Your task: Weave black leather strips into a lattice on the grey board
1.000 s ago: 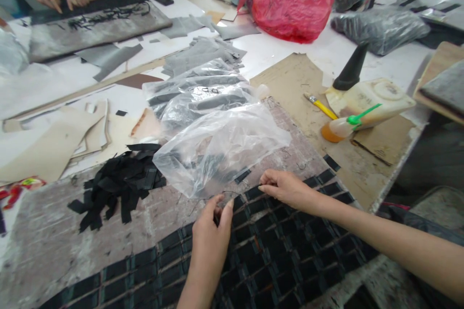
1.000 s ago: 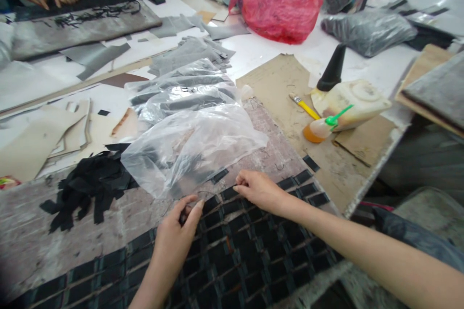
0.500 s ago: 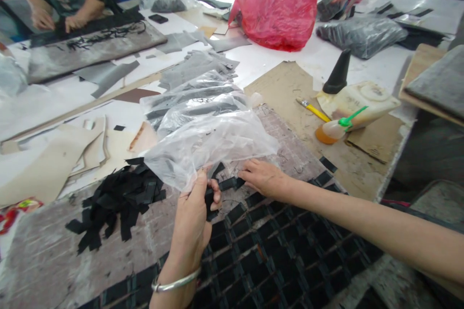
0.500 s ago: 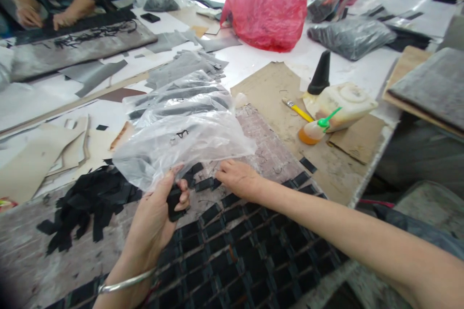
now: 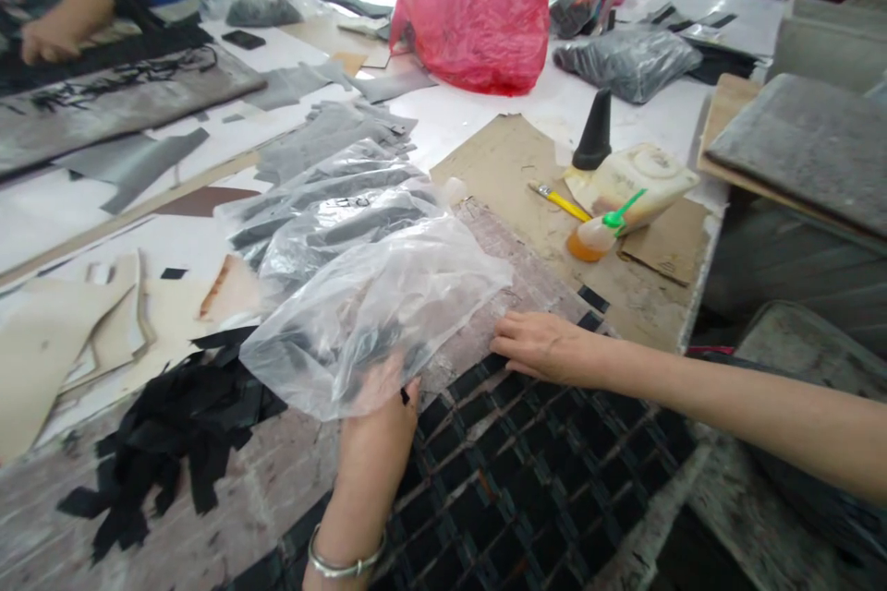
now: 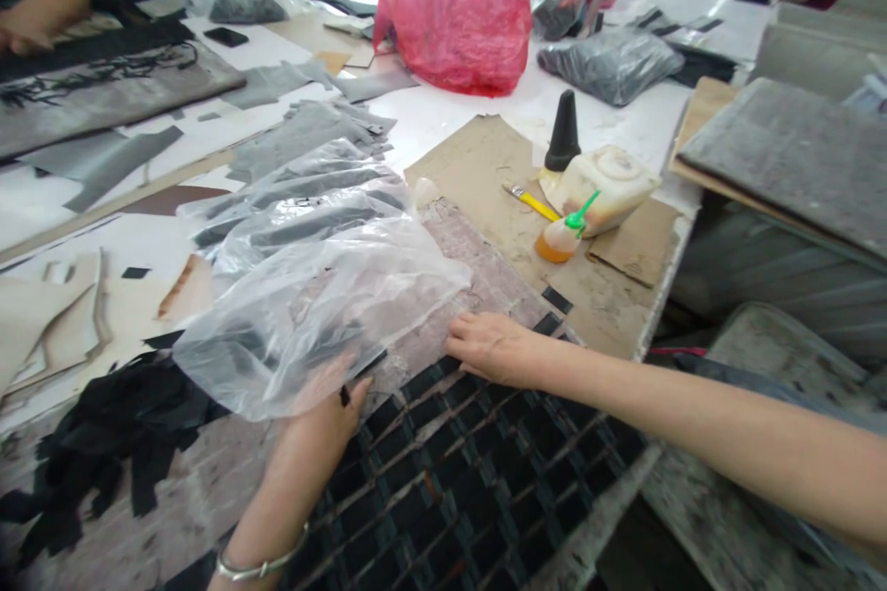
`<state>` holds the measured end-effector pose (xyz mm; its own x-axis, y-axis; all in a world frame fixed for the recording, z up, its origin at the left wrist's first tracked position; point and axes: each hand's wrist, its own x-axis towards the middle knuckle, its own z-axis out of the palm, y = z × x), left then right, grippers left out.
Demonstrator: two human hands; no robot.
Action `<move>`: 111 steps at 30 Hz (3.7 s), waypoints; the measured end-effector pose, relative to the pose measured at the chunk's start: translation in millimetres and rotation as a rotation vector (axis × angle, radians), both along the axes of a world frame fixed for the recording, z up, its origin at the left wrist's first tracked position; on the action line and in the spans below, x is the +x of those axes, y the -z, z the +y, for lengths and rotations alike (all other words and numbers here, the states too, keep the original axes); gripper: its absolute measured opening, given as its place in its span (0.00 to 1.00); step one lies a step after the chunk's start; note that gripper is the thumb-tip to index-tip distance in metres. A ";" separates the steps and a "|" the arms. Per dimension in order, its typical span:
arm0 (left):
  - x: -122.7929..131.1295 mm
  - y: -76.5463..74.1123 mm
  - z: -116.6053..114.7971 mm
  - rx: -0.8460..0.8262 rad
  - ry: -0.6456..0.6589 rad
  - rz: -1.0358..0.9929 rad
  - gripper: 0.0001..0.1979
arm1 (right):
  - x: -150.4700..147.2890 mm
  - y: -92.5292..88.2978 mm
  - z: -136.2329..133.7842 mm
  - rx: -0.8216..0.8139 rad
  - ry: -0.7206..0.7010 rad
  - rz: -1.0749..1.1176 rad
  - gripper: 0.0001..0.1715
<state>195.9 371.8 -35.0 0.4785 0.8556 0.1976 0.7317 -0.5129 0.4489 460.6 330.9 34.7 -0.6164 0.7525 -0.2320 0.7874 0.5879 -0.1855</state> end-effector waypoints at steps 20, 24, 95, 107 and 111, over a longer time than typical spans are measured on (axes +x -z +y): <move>-7.5 8.6 26.9 -0.311 0.042 -0.045 0.16 | -98.1 15.7 45.2 0.120 0.087 0.076 0.10; -1.1 1.0 24.4 -0.391 -0.017 -0.084 0.16 | -94.2 1.8 43.3 0.109 0.020 0.063 0.11; 95.2 -72.5 -65.6 -1.438 -0.105 -0.644 0.29 | 75.8 4.4 -3.4 -0.278 0.592 0.350 0.02; 101.8 -67.0 -64.2 -1.512 -0.323 -0.934 0.30 | 85.3 -11.8 -31.3 0.198 0.662 0.311 0.07; 102.7 -65.5 -61.9 -1.618 -0.473 -1.074 0.32 | 70.8 -13.4 -53.6 0.112 0.617 0.314 0.08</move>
<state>298.6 310.0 30.5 0.4373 0.5018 -0.7463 -0.1712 0.8611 0.4787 531.5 277.3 48.1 -0.0945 0.9954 -0.0133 0.9025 0.0800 -0.4231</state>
